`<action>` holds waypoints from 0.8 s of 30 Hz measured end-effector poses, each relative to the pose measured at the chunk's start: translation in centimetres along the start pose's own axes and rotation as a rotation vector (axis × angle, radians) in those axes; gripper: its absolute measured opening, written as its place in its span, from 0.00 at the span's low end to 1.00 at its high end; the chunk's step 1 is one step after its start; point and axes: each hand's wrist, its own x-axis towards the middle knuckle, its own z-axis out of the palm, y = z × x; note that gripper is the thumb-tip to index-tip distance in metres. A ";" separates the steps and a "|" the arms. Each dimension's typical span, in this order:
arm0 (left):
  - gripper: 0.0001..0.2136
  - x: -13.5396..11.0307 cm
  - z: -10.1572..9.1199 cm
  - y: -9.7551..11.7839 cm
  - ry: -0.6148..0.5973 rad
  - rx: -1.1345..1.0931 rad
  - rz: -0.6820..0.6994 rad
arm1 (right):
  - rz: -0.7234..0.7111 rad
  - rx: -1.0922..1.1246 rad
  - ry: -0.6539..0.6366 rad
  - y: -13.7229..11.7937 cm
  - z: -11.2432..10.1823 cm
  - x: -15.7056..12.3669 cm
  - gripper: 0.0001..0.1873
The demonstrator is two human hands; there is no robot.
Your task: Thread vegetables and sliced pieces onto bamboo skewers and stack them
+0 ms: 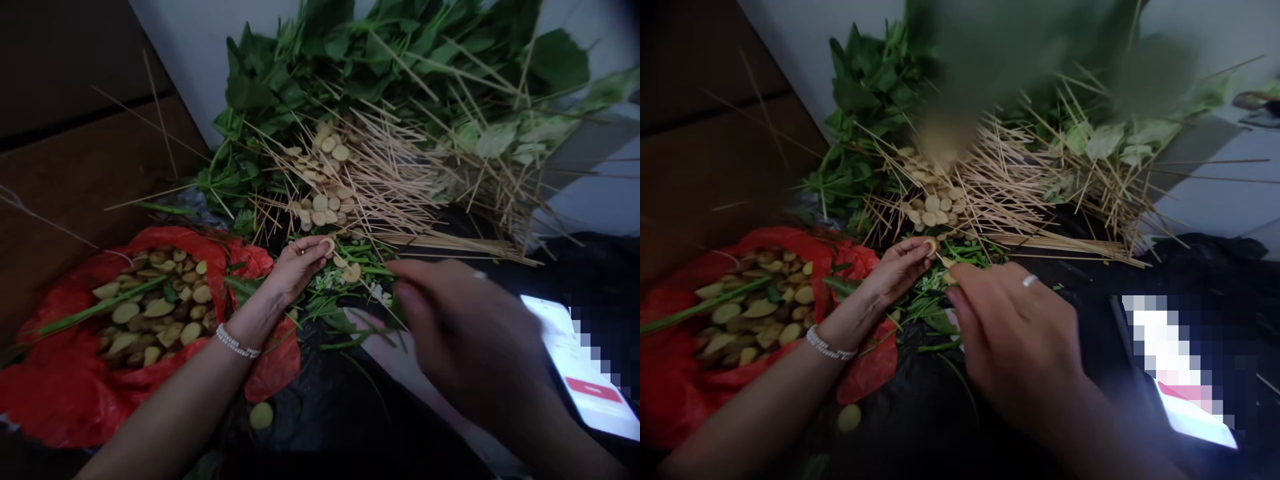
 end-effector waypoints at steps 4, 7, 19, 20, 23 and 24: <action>0.11 -0.1 0.1 0.2 0.011 -0.024 0.016 | 0.012 -0.253 -0.205 2.7 3.5 2.8 0.13; 0.12 -0.1 0.1 0.3 0.032 -0.053 0.021 | 0.117 -0.204 -0.315 3.5 5.5 1.7 0.10; 0.11 0.0 -0.5 0.2 0.005 -0.113 -0.036 | 0.214 0.031 -0.271 3.9 6.3 0.1 0.16; 0.10 0.0 -0.4 0.2 0.004 -0.108 -0.041 | 0.207 0.015 -0.273 3.8 6.3 0.0 0.17; 0.10 -0.1 -0.2 0.2 -0.005 -0.085 -0.043 | 0.198 -0.009 -0.270 3.4 6.3 -0.2 0.18; 0.09 -0.1 -0.2 0.2 -0.008 -0.077 -0.042 | 0.196 -0.014 -0.264 3.3 6.4 -0.3 0.19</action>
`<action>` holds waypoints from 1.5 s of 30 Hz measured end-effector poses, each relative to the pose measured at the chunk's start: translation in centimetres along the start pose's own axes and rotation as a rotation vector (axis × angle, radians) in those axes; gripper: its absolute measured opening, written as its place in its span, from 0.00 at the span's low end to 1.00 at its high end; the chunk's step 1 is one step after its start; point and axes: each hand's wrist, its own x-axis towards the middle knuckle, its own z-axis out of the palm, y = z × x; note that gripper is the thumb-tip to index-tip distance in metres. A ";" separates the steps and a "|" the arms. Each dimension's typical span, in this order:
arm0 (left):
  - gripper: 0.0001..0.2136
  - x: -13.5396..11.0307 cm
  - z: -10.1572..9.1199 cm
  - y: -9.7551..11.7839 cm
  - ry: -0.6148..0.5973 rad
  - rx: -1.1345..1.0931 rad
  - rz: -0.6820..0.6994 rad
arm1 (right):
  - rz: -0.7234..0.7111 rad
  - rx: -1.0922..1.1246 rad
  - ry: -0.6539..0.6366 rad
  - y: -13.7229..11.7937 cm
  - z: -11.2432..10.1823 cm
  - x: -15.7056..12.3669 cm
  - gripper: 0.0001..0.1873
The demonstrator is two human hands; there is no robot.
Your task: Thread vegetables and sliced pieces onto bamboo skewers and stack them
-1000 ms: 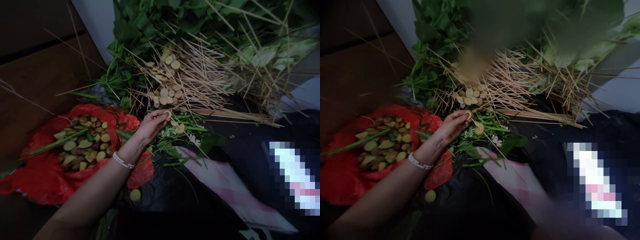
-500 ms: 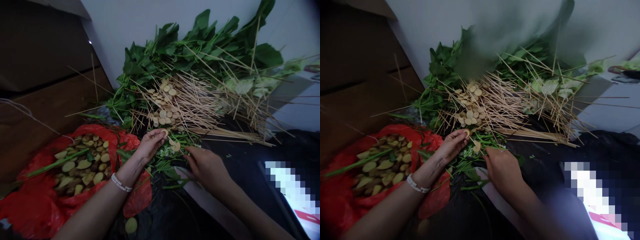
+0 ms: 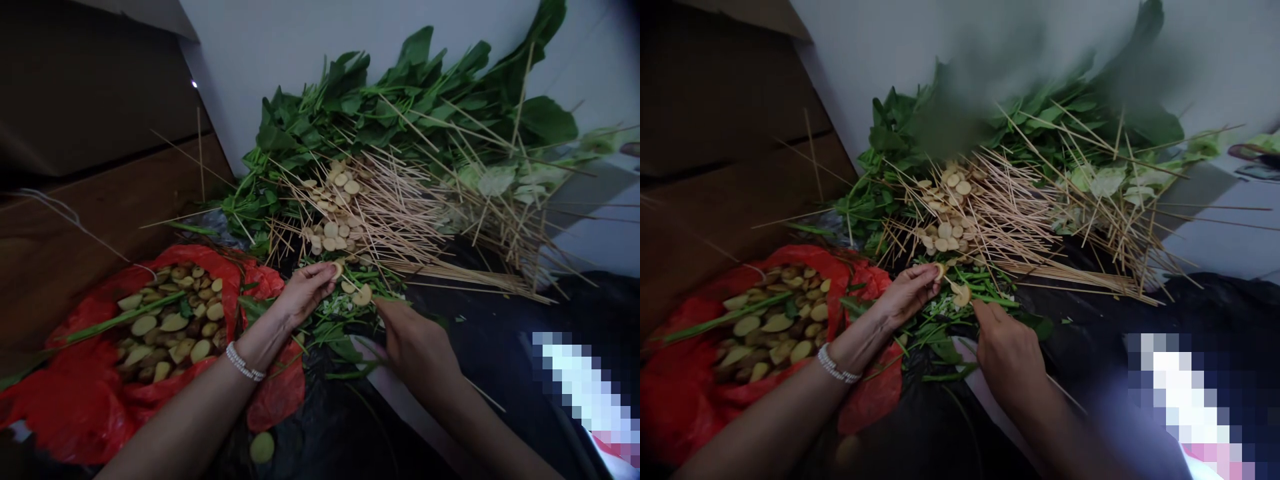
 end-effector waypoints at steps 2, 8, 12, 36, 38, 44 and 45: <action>0.09 -0.1 0.1 0.0 -0.002 0.014 -0.003 | 0.001 -0.006 0.012 -0.2 0.1 0.0 0.19; 0.11 -0.3 0.4 -0.1 0.007 0.058 0.003 | 0.019 0.002 0.021 -0.2 0.7 -0.1 0.18; 0.12 -0.3 0.5 -0.2 0.017 0.072 -0.009 | 0.035 0.013 0.001 -0.2 0.9 -0.2 0.18; 0.13 -0.8 1.4 -0.3 0.030 0.117 -0.043 | -0.135 -0.349 0.144 0.1 1.5 -0.6 0.20; 0.13 -0.9 1.4 -0.4 0.039 0.128 -0.035 | -0.150 -0.366 0.130 0.1 1.5 -0.6 0.20; 0.15 -1.0 1.6 -1.4 0.019 0.180 -0.091 | -0.094 -0.288 0.083 -0.3 1.6 -0.2 0.19; 0.15 -1.0 1.7 -1.5 0.023 0.179 -0.091 | -0.085 -0.276 0.093 -0.3 1.7 0.0 0.18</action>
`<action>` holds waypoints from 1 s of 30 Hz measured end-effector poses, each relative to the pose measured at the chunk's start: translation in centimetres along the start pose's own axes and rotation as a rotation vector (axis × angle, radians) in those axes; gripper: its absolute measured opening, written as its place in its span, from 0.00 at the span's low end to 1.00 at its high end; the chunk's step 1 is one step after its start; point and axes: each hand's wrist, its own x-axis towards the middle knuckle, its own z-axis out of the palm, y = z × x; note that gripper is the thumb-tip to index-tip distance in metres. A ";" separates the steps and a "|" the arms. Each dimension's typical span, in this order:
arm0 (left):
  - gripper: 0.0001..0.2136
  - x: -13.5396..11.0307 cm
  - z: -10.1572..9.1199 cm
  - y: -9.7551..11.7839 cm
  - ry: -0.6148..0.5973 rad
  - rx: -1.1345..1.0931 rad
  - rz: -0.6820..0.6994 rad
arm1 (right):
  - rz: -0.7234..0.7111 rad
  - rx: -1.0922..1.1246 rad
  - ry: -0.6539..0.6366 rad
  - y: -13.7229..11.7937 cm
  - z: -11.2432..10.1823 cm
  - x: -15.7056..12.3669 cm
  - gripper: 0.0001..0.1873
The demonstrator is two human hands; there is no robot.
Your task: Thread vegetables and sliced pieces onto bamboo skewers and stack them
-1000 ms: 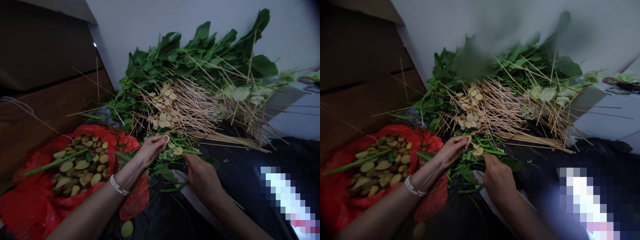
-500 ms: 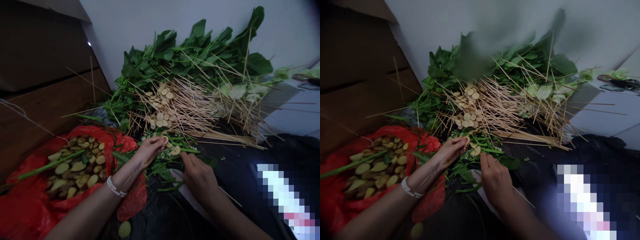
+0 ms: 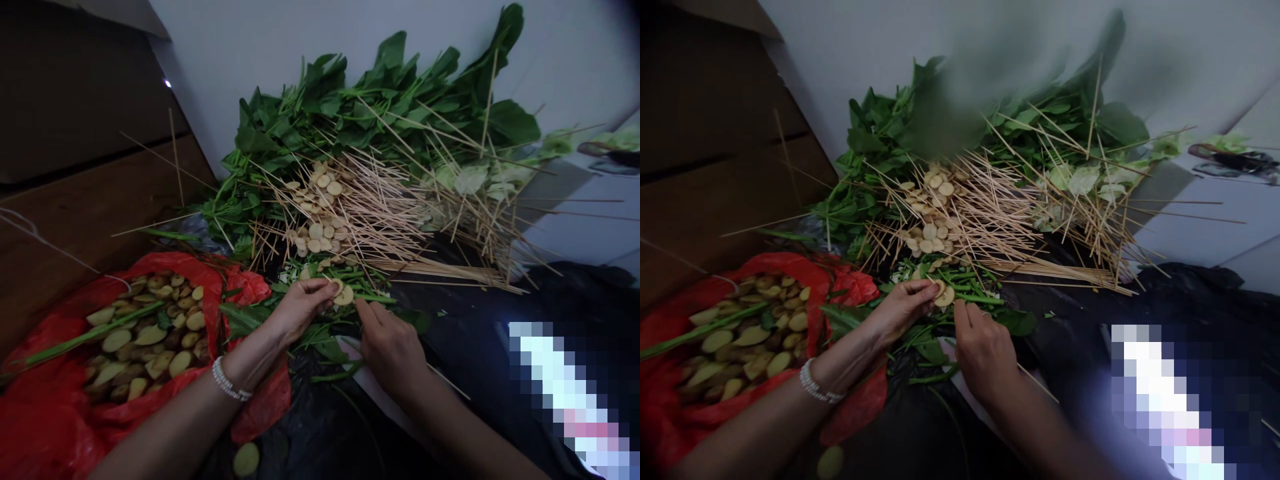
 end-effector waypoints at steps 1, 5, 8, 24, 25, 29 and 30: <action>0.14 0.0 0.1 -0.1 0.007 -0.007 0.008 | 0.005 0.004 0.013 0.0 0.1 0.1 0.18; 0.14 -0.2 0.2 0.0 -0.026 -0.027 0.034 | -0.013 0.008 0.062 -0.1 0.4 0.5 0.18; 0.15 -0.3 0.2 -0.1 -0.069 -0.014 0.008 | -0.026 0.021 0.080 -0.1 0.5 0.6 0.18; 0.25 -1.0 0.7 1.2 0.055 -0.057 0.107 | 0.028 0.125 -0.015 1.2 1.7 -0.1 0.16; 0.26 -1.1 0.8 1.6 0.067 -0.056 0.146 | 0.033 0.118 -0.019 1.3 1.8 -0.1 0.16; 0.23 -2.4 1.5 4.1 0.103 0.009 0.234 | 0.039 0.098 -0.002 1.4 2.2 -0.4 0.15; 0.22 -2.9 1.5 4.9 0.099 0.032 0.242 | 0.034 0.096 0.002 1.4 2.2 -0.4 0.15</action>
